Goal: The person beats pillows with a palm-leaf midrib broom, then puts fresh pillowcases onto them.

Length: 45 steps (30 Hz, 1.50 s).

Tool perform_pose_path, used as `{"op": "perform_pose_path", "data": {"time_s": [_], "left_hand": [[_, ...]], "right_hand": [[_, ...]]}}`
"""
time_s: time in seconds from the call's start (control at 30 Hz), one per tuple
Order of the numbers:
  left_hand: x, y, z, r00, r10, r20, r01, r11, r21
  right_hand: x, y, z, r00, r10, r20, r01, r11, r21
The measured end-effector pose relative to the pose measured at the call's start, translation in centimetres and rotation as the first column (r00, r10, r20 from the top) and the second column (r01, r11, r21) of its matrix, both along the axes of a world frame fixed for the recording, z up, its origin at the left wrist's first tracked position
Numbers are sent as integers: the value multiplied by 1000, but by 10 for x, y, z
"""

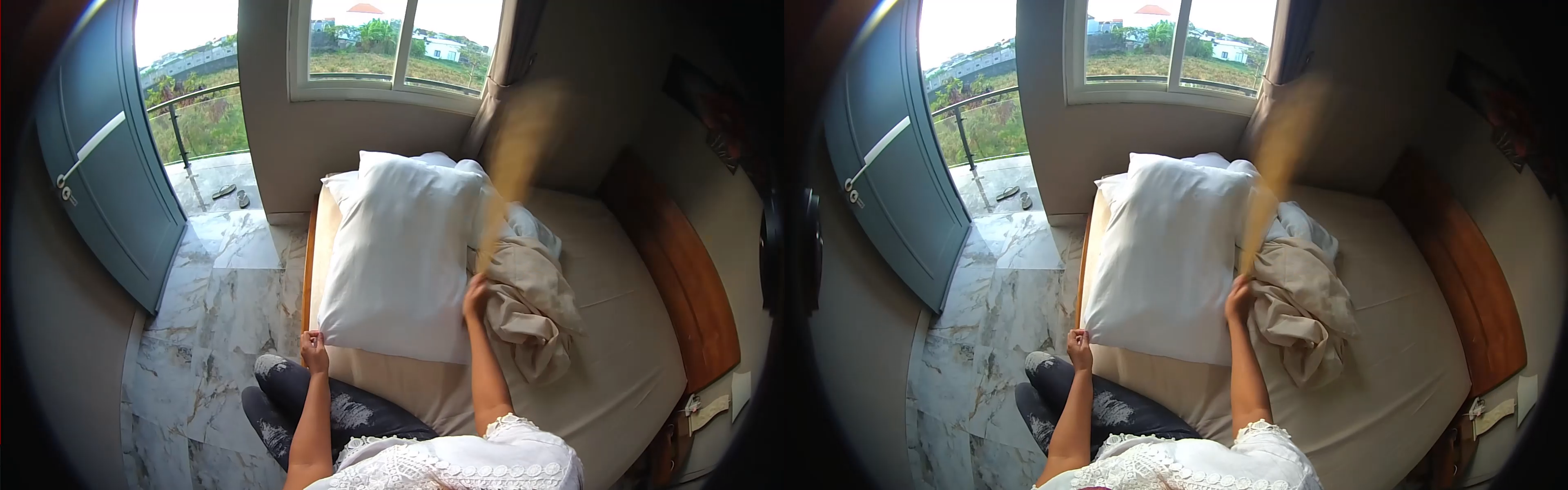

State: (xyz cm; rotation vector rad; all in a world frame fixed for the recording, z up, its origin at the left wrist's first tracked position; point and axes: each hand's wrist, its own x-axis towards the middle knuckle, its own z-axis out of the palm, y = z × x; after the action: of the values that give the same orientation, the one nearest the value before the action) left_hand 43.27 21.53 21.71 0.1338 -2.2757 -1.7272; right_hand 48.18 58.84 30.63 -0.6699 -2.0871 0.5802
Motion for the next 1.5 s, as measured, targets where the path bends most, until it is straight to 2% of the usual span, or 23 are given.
{"op": "perform_pose_path", "data": {"time_s": [0.07, 0.1, 0.13, 0.23, 0.3, 0.43, 0.47, 0.5, 0.53, 0.57, 0.63, 0.67, 0.73, 0.87, 1.0, 1.07, 1.1, 1.13, 1.2, 1.27, 1.3, 1.4, 1.5], "left_hand": [[1, 1, 2, 998, 45, -40, -44, 999, 22], [0, -1, 1, 999, 31, -30, -29, 997, 65], [-1, 2, 1, 1000, 14, -16, -12, 994, 112], [1, 1, 1, 999, 44, 16, -45, 996, 81], [1, 5, 3, 998, 56, -5, -55, 990, 130], [-3, 1, -6, 998, 62, 19, -64, 986, 151], [-3, 0, -8, 998, 66, -4, -65, 985, 158], [-4, 0, -11, 997, 72, -28, -66, 984, 166], [-4, -1, -11, 996, 75, -52, -66, 983, 171], [-3, -1, -7, 996, 80, -50, -71, 984, 160], [-1, -2, -4, 994, 94, -57, -87, 990, 115], [-2, -4, -5, 993, 102, -58, -96, 991, 94], [-5, -6, -14, 993, 108, -44, -102, 987, 127], [-8, -1, -17, 994, 107, -4, -104, 975, 198], [-5, 0, -7, 991, 132, -33, -123, 970, 210], [3, -2, 16, 985, 154, -75, -143, 980, 135], [3, -2, 16, 980, 156, -125, -144, 984, 104], [5, -4, 13, 982, 156, -111, -148, 986, 77], [1, -6, 7, 981, 158, -109, -156, 987, 30], [-12, -5, -15, 979, 181, -90, -167, 976, 141], [-9, -6, -8, 980, 175, -94, -164, 980, 117], [-9, -4, -16, 990, 139, -30, -132, 974, 185], [-11, -5, -20, 990, 131, -44, -121, 976, 183]], "right_hand": [[-34, 42, -154, 995, 33, -94, 28, 817, 576], [-12, 28, -71, 901, 432, 29, -414, 879, -238], [14, 2, 31, 912, 410, -3, -201, 442, -874], [41, -20, 176, 809, 347, -475, -585, 399, -705], [57, -40, 242, 689, 267, -674, -658, 621, -426], [34, -59, 237, 201, 315, -928, -508, 843, 176], [9, -62, 203, 179, 133, -975, -315, 946, 72], [-11, -52, 132, 465, -57, -883, -171, 973, -152], [-16, -62, 86, 833, 26, -553, -165, 965, -203], [-21, -72, 41, 984, 157, -83, -166, 979, -116], [-32, -50, -50, 854, 337, 397, -219, 924, -313], [-10, -51, 12, 827, 524, 202, -177, 585, -791], [22, -51, 115, 826, 555, -98, -416, 482, -771], [73, -85, 245, 632, 422, -650, -712, 647, -272], [62, -115, 206, 253, 355, -900, -482, 853, 201], [38, -104, 67, 678, 173, -714, -227, 974, 20], [43, -99, -11, 957, 288, -40, -259, 906, 335], [64, -128, -34, 832, 313, 459, -213, 943, -257], [95, -139, -62, 813, 312, 492, -318, 945, -73], [102, -108, -21, 827, 541, 152, -398, 755, -520], [110, -116, 52, 865, 499, 49, -449, 815, -366], [130, -98, 166, 844, 294, -449, -516, 675, -527], [124, -94, 186, 499, 158, -852, -449, 888, -98]]}}
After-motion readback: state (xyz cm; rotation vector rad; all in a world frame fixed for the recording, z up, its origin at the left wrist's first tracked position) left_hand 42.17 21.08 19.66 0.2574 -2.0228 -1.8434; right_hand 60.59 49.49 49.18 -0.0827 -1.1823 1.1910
